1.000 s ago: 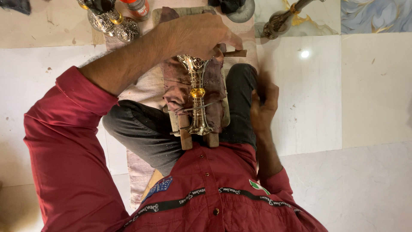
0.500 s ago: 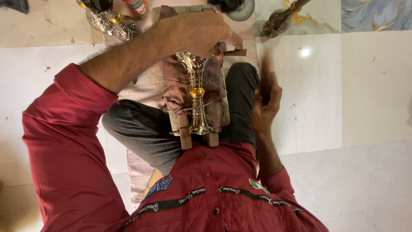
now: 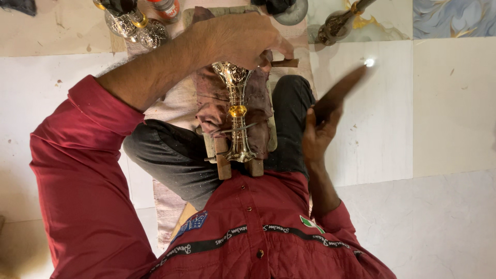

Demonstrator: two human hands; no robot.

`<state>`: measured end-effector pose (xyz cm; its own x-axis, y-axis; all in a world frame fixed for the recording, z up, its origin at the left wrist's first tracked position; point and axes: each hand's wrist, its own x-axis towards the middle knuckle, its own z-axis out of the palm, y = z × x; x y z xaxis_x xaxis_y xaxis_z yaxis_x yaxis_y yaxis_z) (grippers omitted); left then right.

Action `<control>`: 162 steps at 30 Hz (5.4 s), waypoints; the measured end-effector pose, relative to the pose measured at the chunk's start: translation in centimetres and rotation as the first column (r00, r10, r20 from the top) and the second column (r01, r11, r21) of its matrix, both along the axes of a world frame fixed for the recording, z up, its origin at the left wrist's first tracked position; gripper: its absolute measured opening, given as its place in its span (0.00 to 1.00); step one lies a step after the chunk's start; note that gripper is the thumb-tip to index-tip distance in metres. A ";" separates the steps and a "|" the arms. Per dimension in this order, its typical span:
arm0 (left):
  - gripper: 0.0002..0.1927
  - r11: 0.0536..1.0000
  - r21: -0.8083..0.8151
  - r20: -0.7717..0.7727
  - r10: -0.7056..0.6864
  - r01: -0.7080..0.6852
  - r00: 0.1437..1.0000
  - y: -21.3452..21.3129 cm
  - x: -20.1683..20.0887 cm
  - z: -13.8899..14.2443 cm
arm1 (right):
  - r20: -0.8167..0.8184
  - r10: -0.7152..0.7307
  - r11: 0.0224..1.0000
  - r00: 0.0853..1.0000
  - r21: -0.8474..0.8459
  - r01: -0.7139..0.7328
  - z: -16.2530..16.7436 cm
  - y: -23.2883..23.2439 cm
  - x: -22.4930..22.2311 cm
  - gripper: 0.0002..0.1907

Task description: The person sits on the floor with an ornate brass vase held upright between their legs. They hold a small punch against the vase surface and strike it with a wooden mallet, repositioning the punch repeatedly to work the decorated metal surface.

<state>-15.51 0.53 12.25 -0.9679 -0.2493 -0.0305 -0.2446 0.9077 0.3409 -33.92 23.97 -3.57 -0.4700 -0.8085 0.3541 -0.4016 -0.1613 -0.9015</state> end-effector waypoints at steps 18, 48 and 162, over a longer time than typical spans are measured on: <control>0.20 0.984 0.162 -0.420 0.133 -0.071 0.898 0.8 2.5 -1.2 | -0.355 0.274 0.937 0.894 0.306 -0.166 2.0 -0.6 -0.4 0.40; 0.33 0.972 -0.233 0.020 -0.021 0.025 1.000 7.9 0.0 -0.3 | -0.010 0.104 0.993 0.995 0.059 -0.103 2.7 5.3 0.1 0.36; 0.28 0.905 0.200 -0.562 0.420 -0.375 0.713 11.5 7.6 -0.9 | -0.566 0.317 0.945 0.761 0.118 -0.306 16.0 -0.8 -3.2 0.34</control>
<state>-7.90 12.00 11.33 -0.6142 -0.6342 0.4696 -0.3131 0.7421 0.5927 -37.13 23.15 12.48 0.0929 -0.8834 0.4594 -0.7722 -0.3552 -0.5269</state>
